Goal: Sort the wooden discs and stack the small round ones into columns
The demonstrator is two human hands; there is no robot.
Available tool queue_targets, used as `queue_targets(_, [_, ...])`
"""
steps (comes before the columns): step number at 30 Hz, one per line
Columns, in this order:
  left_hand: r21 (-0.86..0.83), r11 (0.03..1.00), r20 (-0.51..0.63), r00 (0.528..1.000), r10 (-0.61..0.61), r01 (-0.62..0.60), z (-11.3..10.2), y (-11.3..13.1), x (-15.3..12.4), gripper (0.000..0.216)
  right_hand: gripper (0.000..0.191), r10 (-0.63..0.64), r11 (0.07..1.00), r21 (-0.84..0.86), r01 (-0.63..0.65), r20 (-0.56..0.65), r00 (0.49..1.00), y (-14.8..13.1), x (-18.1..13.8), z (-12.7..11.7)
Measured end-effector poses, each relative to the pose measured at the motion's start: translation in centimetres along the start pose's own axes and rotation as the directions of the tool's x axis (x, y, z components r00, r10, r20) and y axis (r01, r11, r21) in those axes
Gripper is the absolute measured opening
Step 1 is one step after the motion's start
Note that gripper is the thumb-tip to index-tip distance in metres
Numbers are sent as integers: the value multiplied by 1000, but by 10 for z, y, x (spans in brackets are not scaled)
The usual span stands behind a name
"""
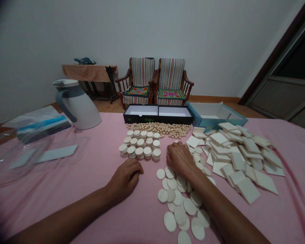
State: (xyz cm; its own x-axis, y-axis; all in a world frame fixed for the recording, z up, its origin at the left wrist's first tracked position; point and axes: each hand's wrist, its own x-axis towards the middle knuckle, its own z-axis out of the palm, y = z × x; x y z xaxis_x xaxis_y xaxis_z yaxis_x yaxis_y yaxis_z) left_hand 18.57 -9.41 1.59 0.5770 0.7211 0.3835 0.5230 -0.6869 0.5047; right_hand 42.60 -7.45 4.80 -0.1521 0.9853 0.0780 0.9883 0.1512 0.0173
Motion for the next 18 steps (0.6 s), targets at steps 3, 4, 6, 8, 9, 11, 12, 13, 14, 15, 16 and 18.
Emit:
queue_targets(3, [-1,1000,-2,1000,-4,4,0,0,0,22,24,25,999,-24,-26,-28,999,-3,0,3])
queue_targets(4, [-1,1000,-3,1000,-8,8,1,0,0,22,25,33,999,-20,-34,-34,999,-4,0,3])
queue_targets(6, [-2,1000,-4,1000,-12,12,1,0,0,22,25,48,999,-12,-49,-36,998,-4,1,4])
queue_targets(8, [-3,1000,-4,1000,-9,9,1,0,0,22,25,57,998,-10,-57,-35,998,-5,1,5])
queue_targets(9, [-3,1000,-3,1000,-7,7,1,0,0,22,25,59,998,-12,-60,-37,998,-5,1,6])
queue_targets(11, [0,1000,-3,1000,-4,4,1,0,0,22,24,64,998,-10,-64,-49,997,-4,1,7])
queue_targets(12, [2,1000,-3,1000,-4,4,1,0,0,22,24,69,998,-1,-69,-59,996,-4,2,7])
queue_targets(13, [4,1000,-5,1000,-5,5,1,0,0,22,24,77,997,17,-76,-73,994,-3,2,6])
queue_targets(14, [5,1000,-7,1000,-6,6,0,0,0,22,24,82,996,43,-79,-90,993,-1,3,5])
queue_targets(15, [6,1000,-8,1000,-7,7,0,0,0,22,24,85,994,76,-77,-108,991,1,5,3])
queue_targets(16, [6,1000,-7,1000,-8,8,0,1,0,22,24,80,992,111,-67,-124,989,4,8,1])
queue_targets(18, [6,1000,-3,1000,-10,10,-1,2,0,22,24,51,985,170,-28,-131,990,9,15,-4])
